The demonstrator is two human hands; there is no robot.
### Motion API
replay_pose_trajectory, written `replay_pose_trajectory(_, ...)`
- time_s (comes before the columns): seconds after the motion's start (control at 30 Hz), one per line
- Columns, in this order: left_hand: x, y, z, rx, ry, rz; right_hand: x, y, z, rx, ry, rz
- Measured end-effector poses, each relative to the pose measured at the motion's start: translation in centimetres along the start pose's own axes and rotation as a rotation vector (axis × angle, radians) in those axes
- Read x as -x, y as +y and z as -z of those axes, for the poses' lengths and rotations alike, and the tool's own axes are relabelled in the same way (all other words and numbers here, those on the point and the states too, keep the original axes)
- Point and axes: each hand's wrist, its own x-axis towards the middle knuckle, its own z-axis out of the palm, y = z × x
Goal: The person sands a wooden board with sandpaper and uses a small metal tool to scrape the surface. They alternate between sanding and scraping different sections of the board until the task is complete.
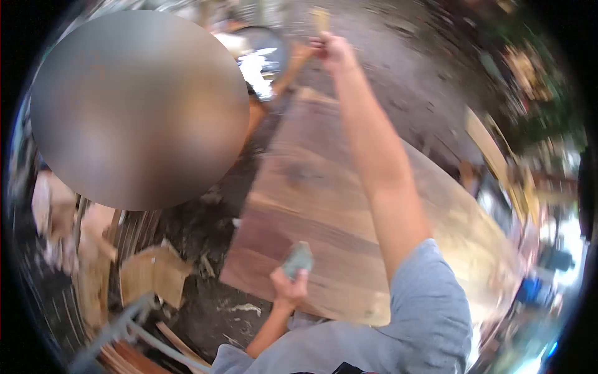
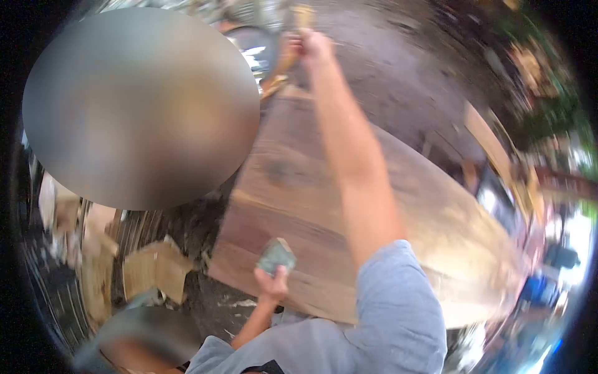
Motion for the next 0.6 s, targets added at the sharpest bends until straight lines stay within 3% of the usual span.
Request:
replay_pose_trajectory(0.1, 0.3, -3.3, -2.4, 0.213, 0.136, -0.054, 14.9, -8.9, 6.2, -0.268, -0.106, 0.051)
replay_pose_trajectory(0.13, 0.6, -2.7, -4.0, 0.273, 0.162, -0.041, 21.1, -11.1, 9.2, -0.165, -0.093, 0.109)
replay_pose_trajectory(0.27, 5.3, 1.6, -17.1, 0.521, -0.164, -0.137, 46.3, -15.0, 24.6, -0.209, -0.258, 0.099)
replay_pose_trajectory(0.33, 8.4, 0.5, -23.8, 0.162, -0.312, -0.405, 57.6, -13.7, 33.5, -0.266, -0.214, -0.042)
replay_pose_trajectory(0.4, 12.6, 1.7, -32.4, 0.225, -0.422, -0.428, 70.2, -13.8, 42.1, -0.297, -0.055, -0.114)
replay_pose_trajectory(0.47, 16.1, 3.5, -38.8, -0.107, -0.386, -0.642, 80.9, -13.1, 50.1, -0.384, 0.039, -0.105)
replay_pose_trajectory(0.53, 19.3, 5.4, -46.1, -0.373, -0.447, -0.867, 90.3, -14.5, 57.6, -0.232, 0.234, -0.101)
replay_pose_trajectory(0.6, 22.4, 7.3, -52.5, -0.452, -0.477, -0.883, 97.1, -15.6, 63.4, -0.138, 0.405, -0.099)
